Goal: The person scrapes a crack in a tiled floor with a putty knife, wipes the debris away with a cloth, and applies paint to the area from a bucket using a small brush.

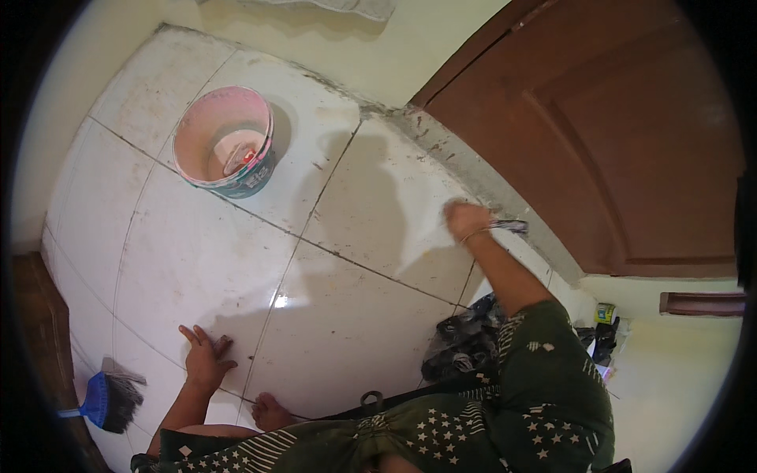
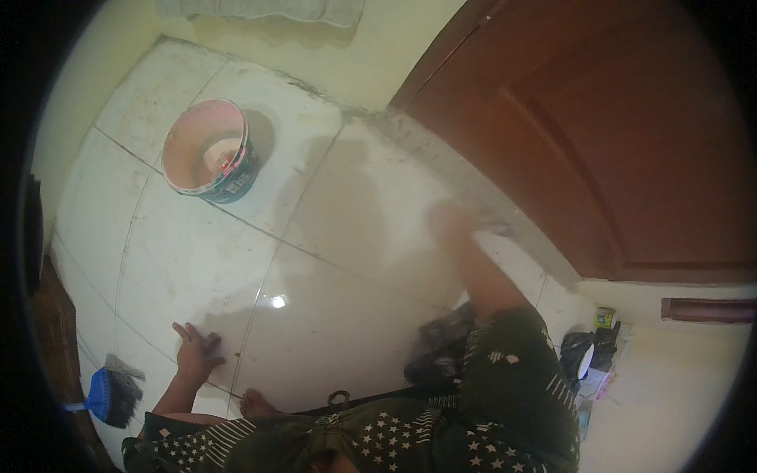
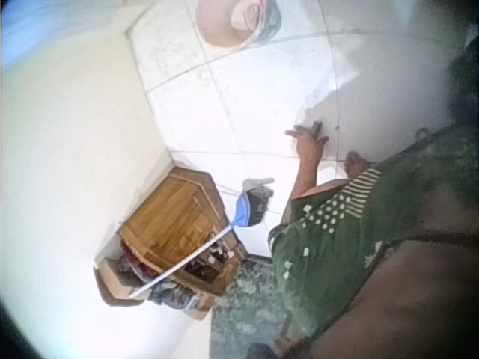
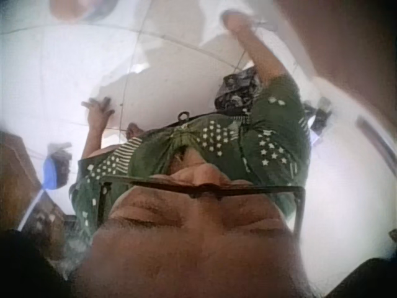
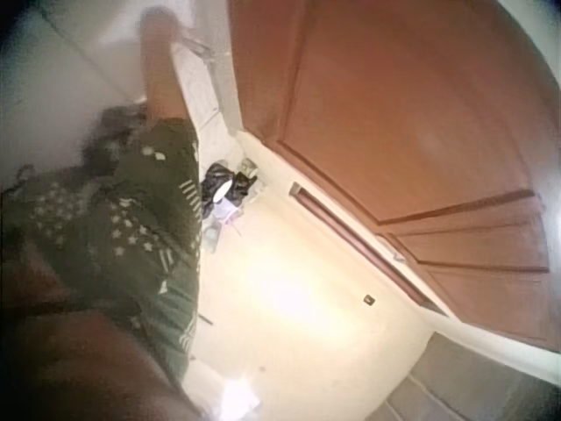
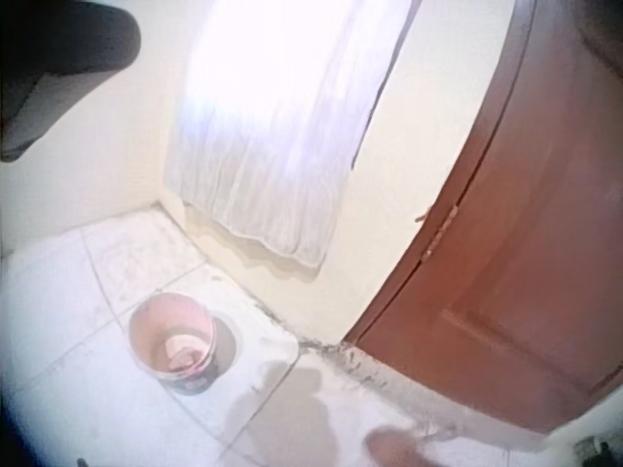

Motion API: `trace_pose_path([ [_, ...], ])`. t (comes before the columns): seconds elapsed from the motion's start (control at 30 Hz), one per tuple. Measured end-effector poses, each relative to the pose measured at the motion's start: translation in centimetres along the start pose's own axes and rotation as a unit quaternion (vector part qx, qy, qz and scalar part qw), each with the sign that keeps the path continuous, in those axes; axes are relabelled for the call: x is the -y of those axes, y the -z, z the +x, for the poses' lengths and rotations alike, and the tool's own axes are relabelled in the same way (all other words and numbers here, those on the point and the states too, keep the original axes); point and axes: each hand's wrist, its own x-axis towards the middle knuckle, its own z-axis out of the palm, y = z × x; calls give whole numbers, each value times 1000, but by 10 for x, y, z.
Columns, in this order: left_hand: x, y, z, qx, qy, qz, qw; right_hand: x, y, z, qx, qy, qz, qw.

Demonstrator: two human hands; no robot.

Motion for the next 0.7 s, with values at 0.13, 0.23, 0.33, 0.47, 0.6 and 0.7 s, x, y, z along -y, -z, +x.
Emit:
trace_pose_path([
  [0.13, 0, 5, -7, 16, 41, -55, 998, 39, 28, -15, -15, 99, 62, 993],
  [0.23, 2, 0, -3, -7, 8, -57, 998, -9, -18, 1, 4, -40, 47, 998],
  [0.33, 1, -5, 2, 29, 17, 12, 999, 18, -32, 1, 19, 45, 3, 999],
  [0.47, 4, -2, -3, -7, 5, -55, 998, 0, -15, -5, -23, -25, 49, 998],
  [0.6, -8, 2, -2, 3, 32, -28, 999, -1, -10, -1, -4, -146, 110, 983],
  [0.7, -4, 7, -6, 33, 35, -46, 998, 86, 37, -16, 10, 6, 122, 992],
])
